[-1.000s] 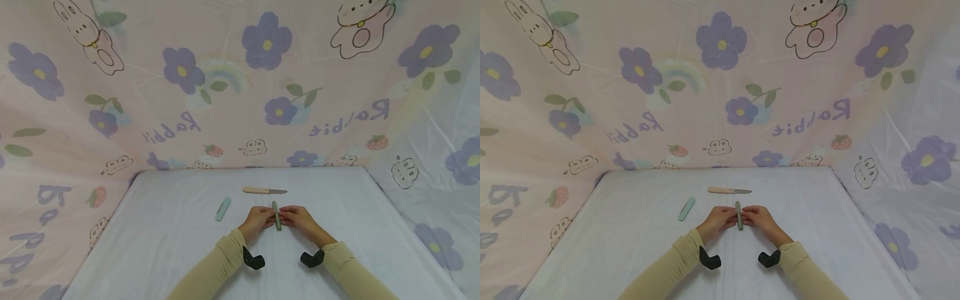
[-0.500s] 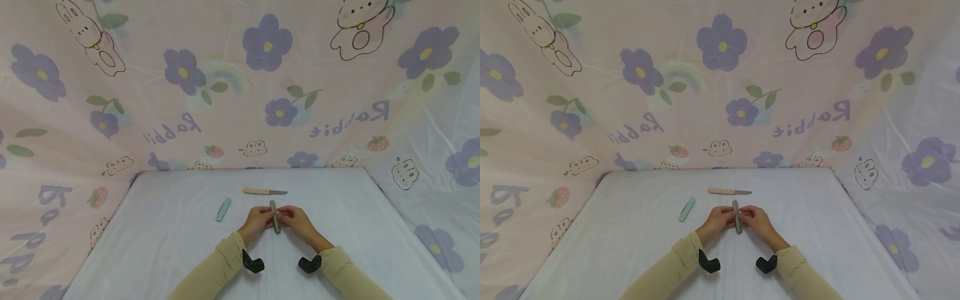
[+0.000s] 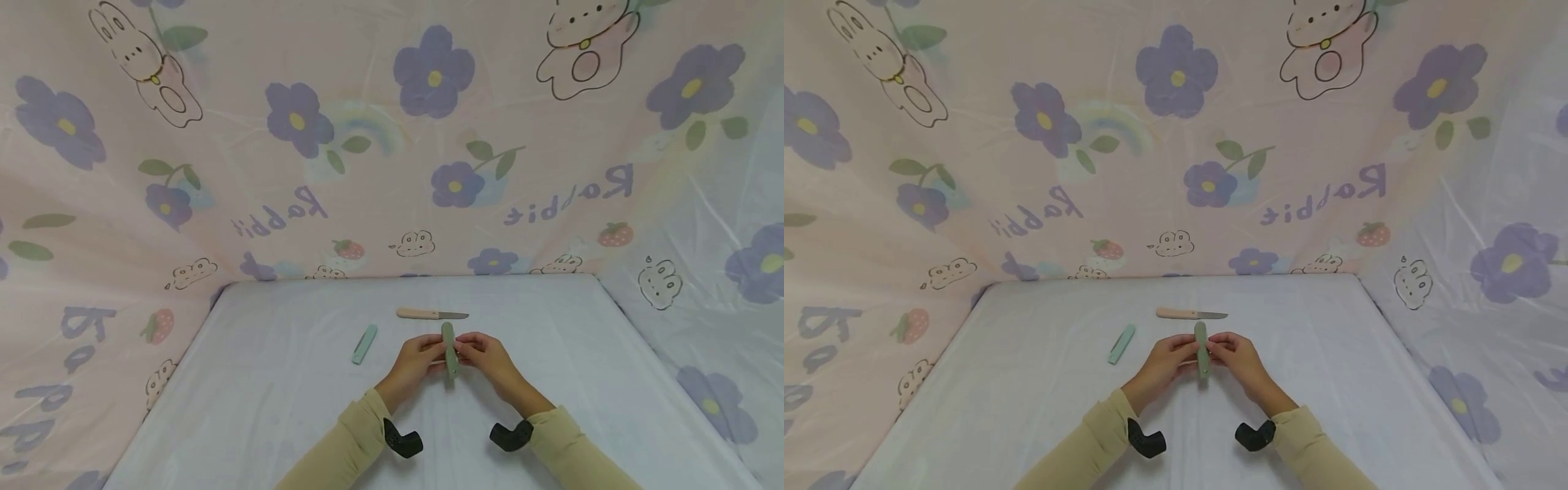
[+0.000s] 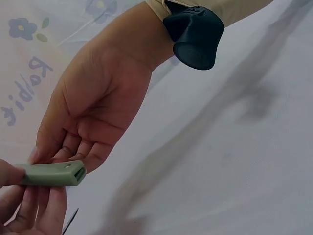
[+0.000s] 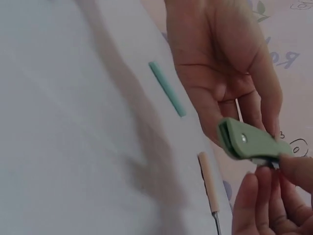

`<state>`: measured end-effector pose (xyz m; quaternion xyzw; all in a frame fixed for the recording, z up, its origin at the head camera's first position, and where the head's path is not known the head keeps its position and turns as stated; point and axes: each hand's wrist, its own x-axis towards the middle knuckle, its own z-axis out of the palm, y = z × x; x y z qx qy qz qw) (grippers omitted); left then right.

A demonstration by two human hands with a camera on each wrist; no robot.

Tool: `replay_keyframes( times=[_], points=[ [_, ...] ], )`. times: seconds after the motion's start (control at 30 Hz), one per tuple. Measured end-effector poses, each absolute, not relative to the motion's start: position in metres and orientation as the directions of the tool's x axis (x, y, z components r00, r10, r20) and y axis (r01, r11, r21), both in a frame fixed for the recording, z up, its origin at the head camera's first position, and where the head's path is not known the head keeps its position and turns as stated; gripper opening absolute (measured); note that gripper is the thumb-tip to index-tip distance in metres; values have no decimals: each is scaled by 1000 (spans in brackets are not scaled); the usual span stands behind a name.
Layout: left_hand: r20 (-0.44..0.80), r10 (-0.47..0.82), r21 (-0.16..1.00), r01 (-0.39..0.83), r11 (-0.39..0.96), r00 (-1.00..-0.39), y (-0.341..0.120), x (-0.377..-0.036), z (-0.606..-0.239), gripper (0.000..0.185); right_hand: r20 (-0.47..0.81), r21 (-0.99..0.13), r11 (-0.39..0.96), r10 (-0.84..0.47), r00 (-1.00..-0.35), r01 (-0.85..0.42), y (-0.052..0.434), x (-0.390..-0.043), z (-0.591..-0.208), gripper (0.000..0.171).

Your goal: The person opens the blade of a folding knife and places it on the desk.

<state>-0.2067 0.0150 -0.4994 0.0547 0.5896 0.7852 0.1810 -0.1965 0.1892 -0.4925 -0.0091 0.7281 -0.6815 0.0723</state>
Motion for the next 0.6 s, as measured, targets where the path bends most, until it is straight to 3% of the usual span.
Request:
replay_keyframes(
  times=[0.27, 0.6],
  points=[
    [-103, 455, 918, -261, -298, -884, 2, -200, -494, 36, -127, -991, -2, -235, -964, 132, 190, -192, -485, 37],
    [-125, 486, 958, -234, -168, -865, -12, -192, -497, 32, -90, -981, 191, -371, -924, 19, 192, -185, -487, 34]
  ],
)
